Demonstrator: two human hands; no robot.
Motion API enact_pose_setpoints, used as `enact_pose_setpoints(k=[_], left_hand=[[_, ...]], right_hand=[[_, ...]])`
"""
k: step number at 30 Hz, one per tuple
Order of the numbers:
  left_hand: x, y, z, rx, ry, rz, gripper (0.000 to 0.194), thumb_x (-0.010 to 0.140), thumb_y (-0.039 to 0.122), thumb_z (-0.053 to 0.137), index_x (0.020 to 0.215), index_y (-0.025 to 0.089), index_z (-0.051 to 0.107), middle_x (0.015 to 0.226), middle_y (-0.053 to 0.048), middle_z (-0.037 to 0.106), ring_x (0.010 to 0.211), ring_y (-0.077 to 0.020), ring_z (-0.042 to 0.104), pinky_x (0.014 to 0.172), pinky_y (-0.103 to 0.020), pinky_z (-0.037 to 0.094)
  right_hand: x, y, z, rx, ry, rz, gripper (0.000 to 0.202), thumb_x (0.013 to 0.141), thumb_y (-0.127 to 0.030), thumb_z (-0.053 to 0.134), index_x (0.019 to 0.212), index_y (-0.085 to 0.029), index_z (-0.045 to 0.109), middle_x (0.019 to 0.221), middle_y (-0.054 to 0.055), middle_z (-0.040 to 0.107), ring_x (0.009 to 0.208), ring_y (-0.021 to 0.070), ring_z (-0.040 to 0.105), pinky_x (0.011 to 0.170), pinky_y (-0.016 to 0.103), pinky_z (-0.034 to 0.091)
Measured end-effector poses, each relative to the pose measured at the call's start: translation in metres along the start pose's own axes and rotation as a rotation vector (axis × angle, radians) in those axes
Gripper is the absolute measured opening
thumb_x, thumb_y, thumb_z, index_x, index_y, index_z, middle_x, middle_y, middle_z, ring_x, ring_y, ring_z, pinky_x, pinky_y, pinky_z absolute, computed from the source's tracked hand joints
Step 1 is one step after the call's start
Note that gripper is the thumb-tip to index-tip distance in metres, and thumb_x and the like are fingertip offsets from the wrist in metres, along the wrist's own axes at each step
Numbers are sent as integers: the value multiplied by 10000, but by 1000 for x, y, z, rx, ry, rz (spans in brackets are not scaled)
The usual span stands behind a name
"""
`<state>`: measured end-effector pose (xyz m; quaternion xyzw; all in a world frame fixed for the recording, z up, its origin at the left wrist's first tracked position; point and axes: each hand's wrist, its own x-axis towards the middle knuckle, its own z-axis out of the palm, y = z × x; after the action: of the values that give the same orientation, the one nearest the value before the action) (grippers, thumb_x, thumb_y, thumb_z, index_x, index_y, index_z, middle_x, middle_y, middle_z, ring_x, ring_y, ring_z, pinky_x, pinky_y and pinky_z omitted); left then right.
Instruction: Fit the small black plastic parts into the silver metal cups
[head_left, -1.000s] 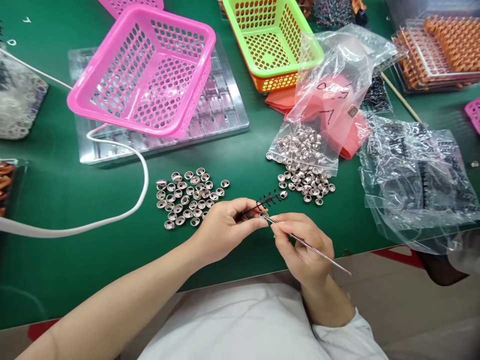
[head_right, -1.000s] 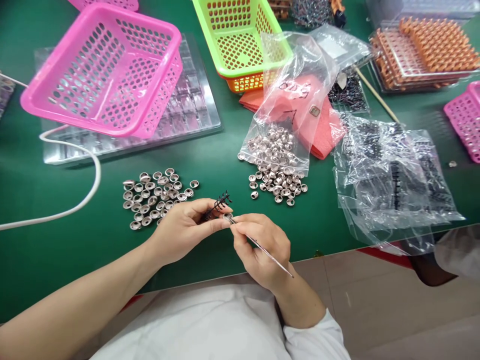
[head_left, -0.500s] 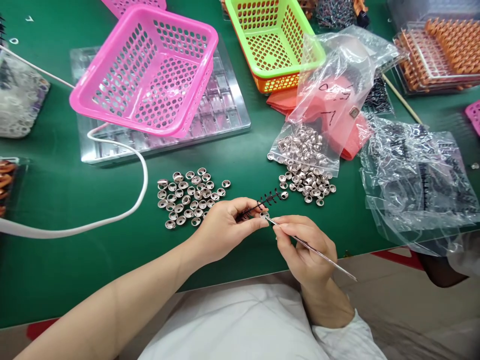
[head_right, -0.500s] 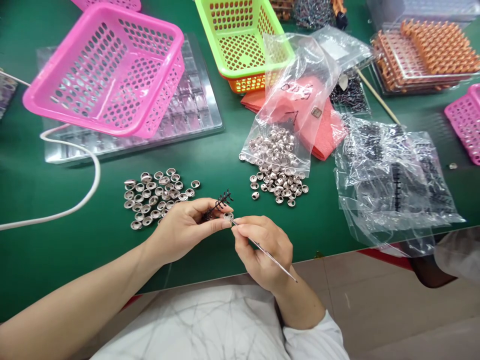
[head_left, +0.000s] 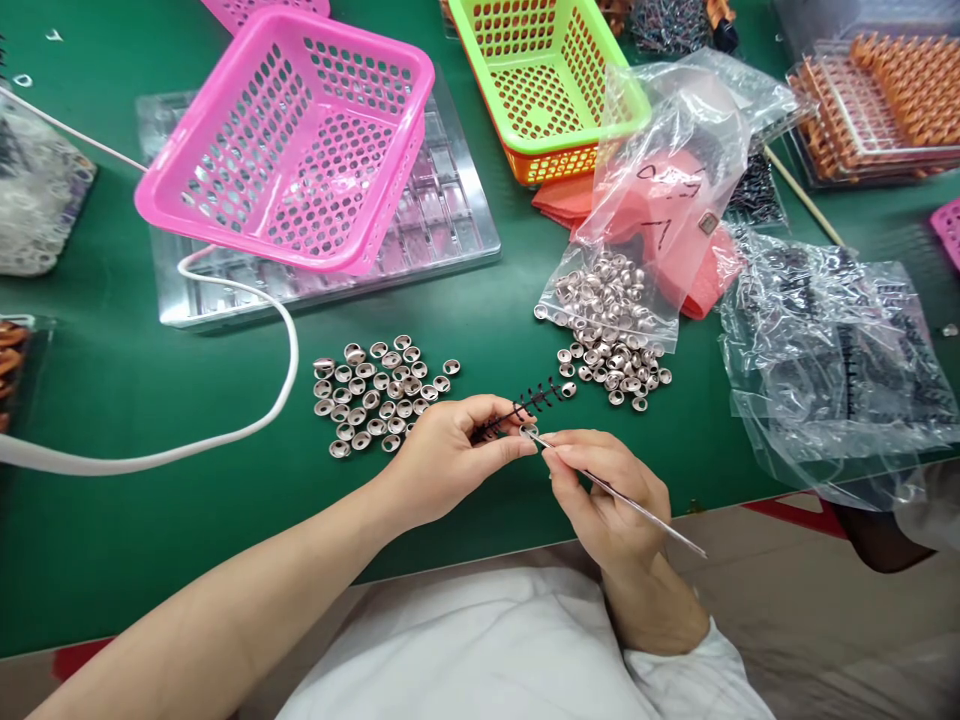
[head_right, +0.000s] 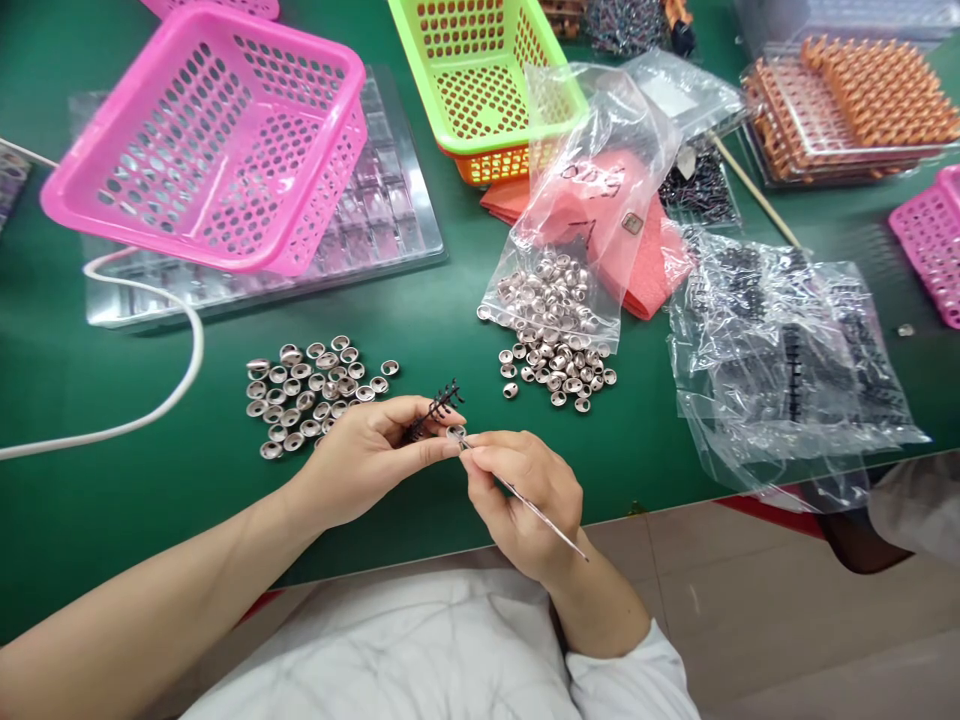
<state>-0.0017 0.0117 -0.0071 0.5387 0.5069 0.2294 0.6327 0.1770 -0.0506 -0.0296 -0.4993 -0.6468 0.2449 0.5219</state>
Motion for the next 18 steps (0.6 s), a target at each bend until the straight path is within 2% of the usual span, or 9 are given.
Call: enact_pose_setpoints(k=[10, 18], left_hand=[[-2, -10, 5, 6, 27, 55, 178, 824, 325, 749, 923, 178, 744, 875, -35, 772, 803, -188, 713, 759, -268, 575], [-3, -7, 7, 119, 66, 107, 137, 847, 294, 700, 891, 169, 734, 864, -52, 773, 781, -195, 704, 722, -270, 563]], right_hand=[[-2, -2, 2, 19, 23, 115, 272, 861, -58, 686, 1033, -269, 683, 933, 13, 785, 844, 190, 771, 715, 323, 666], [-3, -2, 5, 18, 53, 169, 260, 848, -50, 697, 1004, -259, 698, 927, 19, 769, 810, 177, 747, 710, 315, 663]])
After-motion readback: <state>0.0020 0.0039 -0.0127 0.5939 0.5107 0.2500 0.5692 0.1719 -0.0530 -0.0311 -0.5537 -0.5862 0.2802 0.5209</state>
